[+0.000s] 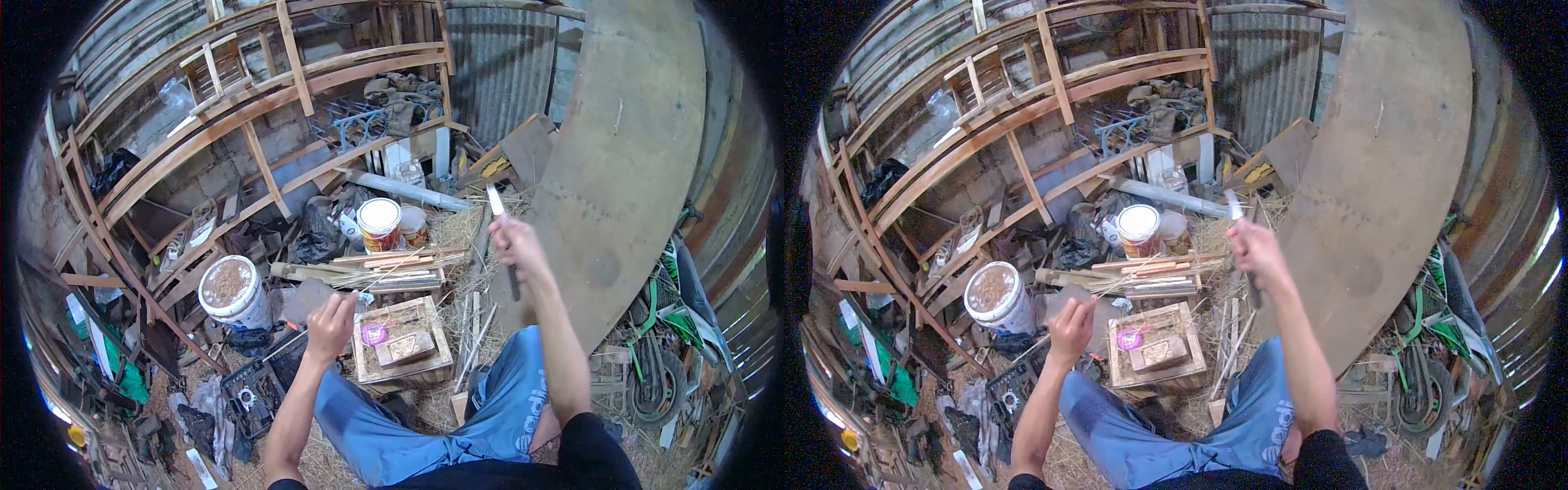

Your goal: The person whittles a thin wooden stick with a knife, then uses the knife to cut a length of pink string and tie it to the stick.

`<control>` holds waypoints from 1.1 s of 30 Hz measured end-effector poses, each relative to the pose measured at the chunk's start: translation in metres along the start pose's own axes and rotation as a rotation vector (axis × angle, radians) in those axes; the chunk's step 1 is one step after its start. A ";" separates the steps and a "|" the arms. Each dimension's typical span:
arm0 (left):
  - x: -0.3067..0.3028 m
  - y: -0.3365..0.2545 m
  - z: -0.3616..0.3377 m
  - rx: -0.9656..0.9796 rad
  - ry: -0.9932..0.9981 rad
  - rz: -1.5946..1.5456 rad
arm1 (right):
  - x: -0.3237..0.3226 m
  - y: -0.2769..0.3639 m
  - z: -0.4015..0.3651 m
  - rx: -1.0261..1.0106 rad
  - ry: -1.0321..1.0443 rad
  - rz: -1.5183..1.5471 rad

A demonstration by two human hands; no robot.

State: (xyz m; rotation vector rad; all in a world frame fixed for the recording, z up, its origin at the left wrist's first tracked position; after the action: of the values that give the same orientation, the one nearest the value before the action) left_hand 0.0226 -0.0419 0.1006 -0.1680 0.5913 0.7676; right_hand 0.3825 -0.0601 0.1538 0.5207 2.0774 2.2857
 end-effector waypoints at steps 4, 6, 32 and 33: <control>0.009 -0.018 0.024 0.052 -0.020 -0.106 | 0.049 -0.009 -0.024 0.027 0.121 -0.329; 0.009 -0.018 0.027 0.042 -0.024 -0.091 | 0.054 -0.020 -0.028 0.020 0.302 0.010; 0.005 -0.013 0.001 -0.054 -0.026 -0.212 | 0.034 -0.002 -0.021 -0.067 -0.004 0.195; 0.002 -0.003 -0.006 -0.141 -0.031 -0.189 | 0.003 0.002 -0.010 -0.209 -0.109 0.137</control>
State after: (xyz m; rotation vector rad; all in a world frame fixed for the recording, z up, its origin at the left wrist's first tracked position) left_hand 0.0230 -0.0451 0.0940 -0.3367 0.4844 0.6278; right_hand 0.3775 -0.0690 0.1562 0.7793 1.7800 2.4483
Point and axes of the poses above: each hand's wrist, its own z-axis towards the middle knuckle, its own x-axis out of the palm, y = z × x, the point moved 1 cm from there along z, towards the middle knuckle, and after that the axes turned 1 degree about -x, right-handed, at the moved point
